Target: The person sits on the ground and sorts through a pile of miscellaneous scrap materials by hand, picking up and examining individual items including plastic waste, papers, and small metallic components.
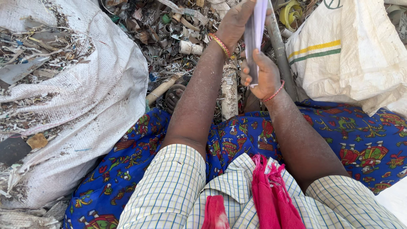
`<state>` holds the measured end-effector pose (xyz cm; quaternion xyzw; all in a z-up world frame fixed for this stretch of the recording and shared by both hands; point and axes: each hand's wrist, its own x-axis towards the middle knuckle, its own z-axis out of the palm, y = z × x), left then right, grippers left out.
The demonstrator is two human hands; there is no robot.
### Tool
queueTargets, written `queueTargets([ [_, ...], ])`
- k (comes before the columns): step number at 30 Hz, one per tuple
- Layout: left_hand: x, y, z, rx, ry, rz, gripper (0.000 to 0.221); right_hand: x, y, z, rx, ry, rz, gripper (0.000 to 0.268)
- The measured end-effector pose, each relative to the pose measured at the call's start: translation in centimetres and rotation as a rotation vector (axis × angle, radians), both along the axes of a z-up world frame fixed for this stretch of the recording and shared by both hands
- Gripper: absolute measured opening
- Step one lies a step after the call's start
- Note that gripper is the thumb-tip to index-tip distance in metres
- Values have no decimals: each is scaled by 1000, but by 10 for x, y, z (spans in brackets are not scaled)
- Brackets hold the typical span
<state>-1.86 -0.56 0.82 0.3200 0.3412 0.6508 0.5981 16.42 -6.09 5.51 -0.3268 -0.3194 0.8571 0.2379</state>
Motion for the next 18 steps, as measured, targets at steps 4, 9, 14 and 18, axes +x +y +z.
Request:
queueTargets([
  [4,-6,-13,13,23,-174,-37,86,-5,-5,3,-51,-75,9,52],
  [9,-7,-19,20,15,-298,-96,83,-11,-10,-4,223,-256,81,47],
  [14,-10,-15,7,-87,-372,-193,77,-9,-9,-16,560,-508,151,47],
  [18,-6,-11,-3,-163,-288,-175,78,-9,-7,-15,1037,-684,216,46],
])
